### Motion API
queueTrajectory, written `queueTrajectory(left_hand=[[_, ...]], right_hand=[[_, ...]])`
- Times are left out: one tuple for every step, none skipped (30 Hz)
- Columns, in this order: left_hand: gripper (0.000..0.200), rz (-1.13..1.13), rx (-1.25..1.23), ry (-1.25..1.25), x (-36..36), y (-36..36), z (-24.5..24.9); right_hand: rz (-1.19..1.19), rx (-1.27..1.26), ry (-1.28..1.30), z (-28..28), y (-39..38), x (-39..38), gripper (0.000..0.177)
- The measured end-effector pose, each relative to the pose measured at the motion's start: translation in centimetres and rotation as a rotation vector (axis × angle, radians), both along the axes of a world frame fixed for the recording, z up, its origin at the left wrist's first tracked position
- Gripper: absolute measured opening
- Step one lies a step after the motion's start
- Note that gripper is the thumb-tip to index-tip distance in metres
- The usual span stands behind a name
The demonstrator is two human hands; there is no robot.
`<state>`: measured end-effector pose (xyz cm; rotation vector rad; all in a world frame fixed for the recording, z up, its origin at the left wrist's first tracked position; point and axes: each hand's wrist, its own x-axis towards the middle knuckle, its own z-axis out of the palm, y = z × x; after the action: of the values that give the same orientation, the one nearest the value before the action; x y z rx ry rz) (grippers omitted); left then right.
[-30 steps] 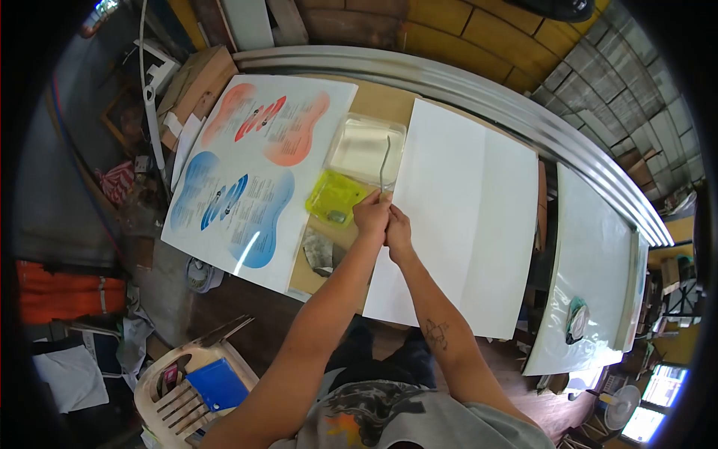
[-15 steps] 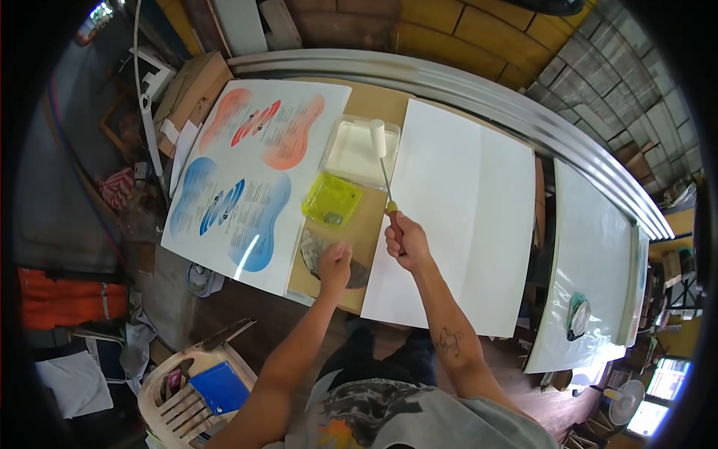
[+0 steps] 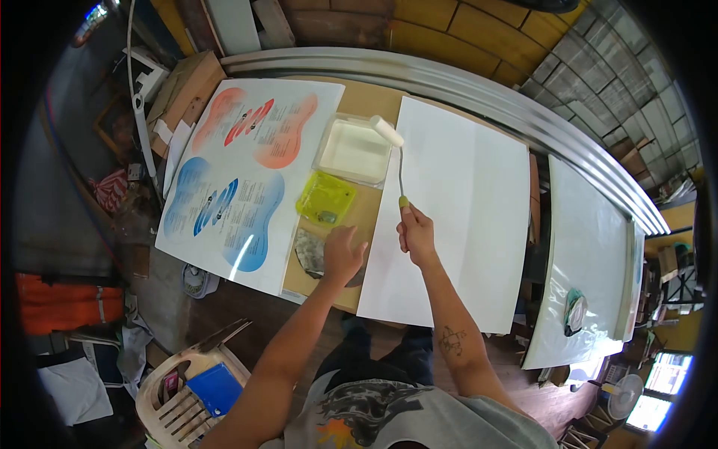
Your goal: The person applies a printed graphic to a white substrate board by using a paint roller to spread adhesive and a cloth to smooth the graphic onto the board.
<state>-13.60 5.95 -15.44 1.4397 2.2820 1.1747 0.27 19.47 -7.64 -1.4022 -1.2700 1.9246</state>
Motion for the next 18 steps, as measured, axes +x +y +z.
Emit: queueTrajectory(left_hand=[[0.045,-0.006,-0.001,0.036,-0.2,0.1,0.1],[0.045,-0.006,-0.002,0.037,-0.5,0.1,0.1],[0.048,-0.014,-0.022,0.069,-0.7,0.1,0.0],[0.051,-0.022,-0.040,0.101,-1.0,0.1,-0.1],[0.051,-0.021,-0.040,0.101,-1.2,0.1,0.1],[0.053,-0.085,-0.071,0.193,-1.3,0.1,0.4],[0.055,-0.149,-0.101,0.284,-1.4,0.0,0.6],[0.055,-0.150,-0.100,0.281,-1.1,0.0,1.2],[0.057,-0.263,-0.224,0.262,-0.7,0.1,1.7],[0.059,-0.376,-0.348,0.243,-0.1,0.2,2.2],[0.059,-0.378,-0.347,0.240,0.5,0.3,2.2],[0.060,-0.412,-0.444,0.269,1.1,0.4,2.1],[0.061,-0.446,-0.541,0.297,1.6,0.3,2.1],[0.061,-0.448,-0.540,0.294,1.8,0.0,1.4],[0.062,-0.436,-0.511,0.332,1.9,-0.2,0.6],[0.063,-0.424,-0.481,0.371,2.0,-0.2,-0.2],[0.063,-0.426,-0.481,0.369,2.1,-0.1,-0.1],[0.063,-0.432,-0.516,0.368,2.1,0.0,0.1]], right_hand=[[-0.001,-0.001,0.001,-1.4,0.0,-0.1,0.041],[-0.007,0.301,-0.108,-4.2,0.2,-0.2,0.042],[-0.014,0.604,-0.217,-4.9,0.1,-0.4,0.043],[-0.015,0.604,-0.216,-5.6,0.2,-0.2,0.043],[-0.012,0.756,-0.300,-5.1,0.1,-0.1,0.044],[-0.008,0.908,-0.385,-4.6,0.1,0.0,0.045],[-0.007,0.908,-0.386,-4.0,0.1,0.1,0.045],[0.055,0.839,-0.473,-3.7,0.3,0.5,0.044],[0.114,0.769,-0.561,-3.3,0.5,0.8,0.045],[0.113,0.770,-0.565,-3.1,0.7,1.1,0.045],[0.129,0.798,-0.597,-3.2,0.8,1.5,0.045],[0.147,0.827,-0.628,-3.4,0.8,1.8,0.045],[0.147,0.826,-0.631,-3.5,1.0,2.1,0.045],[0.163,0.828,-0.655,-3.3,1.1,2.5,0.045],[0.178,0.832,-0.680,-3.2,1.3,2.9,0.045],[0.175,0.833,-0.683,-3.0,1.7,3.3,0.045],[0.159,0.862,-0.702,-3.0,2.0,3.6,0.045],[0.146,0.890,-0.721,-3.0,2.1,4.0,0.045]])
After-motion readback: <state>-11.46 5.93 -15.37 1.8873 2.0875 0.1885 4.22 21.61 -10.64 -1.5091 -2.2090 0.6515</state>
